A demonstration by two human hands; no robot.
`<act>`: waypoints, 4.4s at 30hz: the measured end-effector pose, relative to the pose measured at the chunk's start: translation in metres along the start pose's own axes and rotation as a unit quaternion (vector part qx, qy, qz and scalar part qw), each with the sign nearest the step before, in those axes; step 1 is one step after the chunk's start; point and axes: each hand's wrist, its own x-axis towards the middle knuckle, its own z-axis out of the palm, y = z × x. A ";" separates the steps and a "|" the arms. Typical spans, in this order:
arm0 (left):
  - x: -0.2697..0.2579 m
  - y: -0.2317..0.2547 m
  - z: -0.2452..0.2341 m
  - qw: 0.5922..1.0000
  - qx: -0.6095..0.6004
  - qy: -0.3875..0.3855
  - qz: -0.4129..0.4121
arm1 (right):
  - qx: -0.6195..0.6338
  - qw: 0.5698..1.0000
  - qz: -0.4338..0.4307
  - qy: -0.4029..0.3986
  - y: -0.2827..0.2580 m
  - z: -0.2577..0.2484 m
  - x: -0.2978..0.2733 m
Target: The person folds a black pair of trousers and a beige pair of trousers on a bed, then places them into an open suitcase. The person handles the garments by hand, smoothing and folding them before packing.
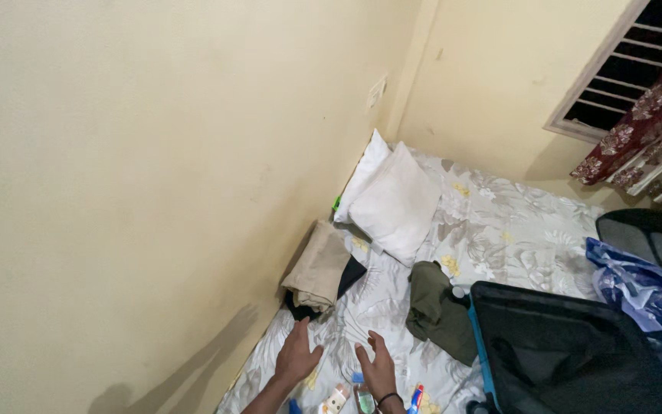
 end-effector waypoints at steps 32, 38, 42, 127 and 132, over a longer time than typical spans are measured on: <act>0.204 -0.092 0.054 0.817 -0.531 -0.053 -0.219 | -0.016 0.986 0.135 -0.095 0.080 0.012 0.079; 0.203 -0.085 0.054 0.736 -0.642 -0.022 -0.214 | 0.012 0.989 0.108 -0.099 0.072 0.015 0.078; 0.207 -0.079 0.047 0.724 -0.647 -0.065 -0.231 | 0.007 0.987 0.110 -0.118 0.061 0.018 0.081; -0.077 0.025 0.077 0.934 -0.269 0.208 -0.106 | 0.535 0.835 0.124 0.003 -0.009 -0.130 -0.049; -0.083 0.028 0.078 0.825 -0.503 -0.026 -0.255 | 0.537 0.837 0.102 0.018 -0.030 -0.152 -0.067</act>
